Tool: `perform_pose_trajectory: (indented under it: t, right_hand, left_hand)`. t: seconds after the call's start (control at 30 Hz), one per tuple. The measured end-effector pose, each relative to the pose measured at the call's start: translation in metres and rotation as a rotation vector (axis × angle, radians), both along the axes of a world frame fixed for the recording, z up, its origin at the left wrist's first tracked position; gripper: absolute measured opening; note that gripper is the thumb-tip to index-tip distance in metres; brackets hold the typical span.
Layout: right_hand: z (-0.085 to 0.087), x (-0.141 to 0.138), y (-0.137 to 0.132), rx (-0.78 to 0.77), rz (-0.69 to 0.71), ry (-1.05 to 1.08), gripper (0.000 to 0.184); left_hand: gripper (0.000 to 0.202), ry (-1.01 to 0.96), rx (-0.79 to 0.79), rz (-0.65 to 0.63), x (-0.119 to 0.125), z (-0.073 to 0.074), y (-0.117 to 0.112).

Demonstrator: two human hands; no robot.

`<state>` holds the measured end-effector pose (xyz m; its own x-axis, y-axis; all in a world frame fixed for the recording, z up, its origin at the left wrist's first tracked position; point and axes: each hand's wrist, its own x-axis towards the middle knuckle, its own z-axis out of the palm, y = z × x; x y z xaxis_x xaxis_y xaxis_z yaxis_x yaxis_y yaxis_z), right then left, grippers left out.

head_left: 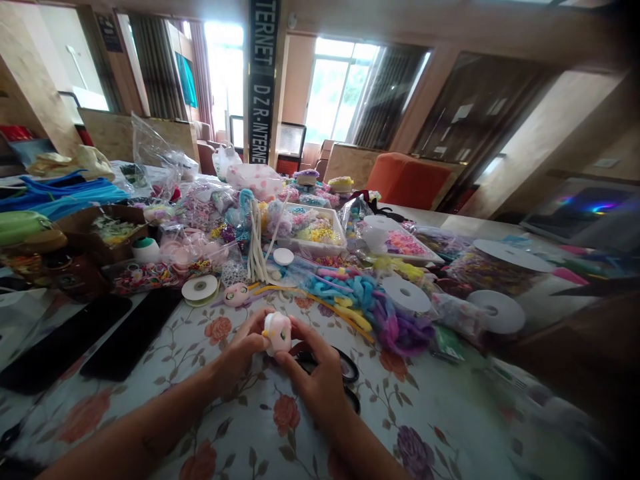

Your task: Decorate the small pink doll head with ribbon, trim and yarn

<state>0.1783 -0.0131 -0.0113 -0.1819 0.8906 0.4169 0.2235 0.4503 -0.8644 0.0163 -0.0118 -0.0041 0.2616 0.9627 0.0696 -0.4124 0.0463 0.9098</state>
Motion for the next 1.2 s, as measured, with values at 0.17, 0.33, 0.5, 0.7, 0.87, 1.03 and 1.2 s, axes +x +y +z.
perform_pose_trajectory:
  t: [0.17, 0.33, 0.5, 0.7, 0.87, 1.03, 1.2]
  right_hand:
    - [0.001, -0.001, -0.001, -0.044, 0.006, 0.034, 0.046]
    - [-0.005, -0.003, -0.001, -0.046, -0.011, 0.066, 0.046]
    - [-0.011, -0.002, 0.002, 0.001, 0.049, 0.066, 0.048]
    - [-0.009, -0.004, 0.004, -0.002, 0.091, 0.135, 0.047]
    - [-0.007, -0.007, 0.002, 0.000, 0.166, 0.144, 0.046]
    - [-0.004, -0.007, -0.001, -0.065, 0.208, 0.156, 0.048]
    - [-0.006, -0.007, 0.002, -0.183, 0.333, 0.274, 0.050]
  left_hand:
    - [0.029, 0.012, 0.015, 0.008, 0.000, -0.005, 0.000]
    - [0.028, -0.011, -0.002, 0.010, -0.001, -0.006, 0.000]
    - [0.033, 0.015, 0.085, -0.005, -0.007, -0.009, 0.001]
    - [0.035, 0.021, 0.130, -0.017, -0.007, -0.008, 0.002]
    - [0.042, 0.084, 0.149, 0.035, -0.006, -0.001, -0.003]
    - [0.039, 0.309, 0.270, 0.129, -0.006, 0.003, -0.007]
    - [0.038, 0.500, 0.433, 0.244, -0.011, -0.001, -0.009]
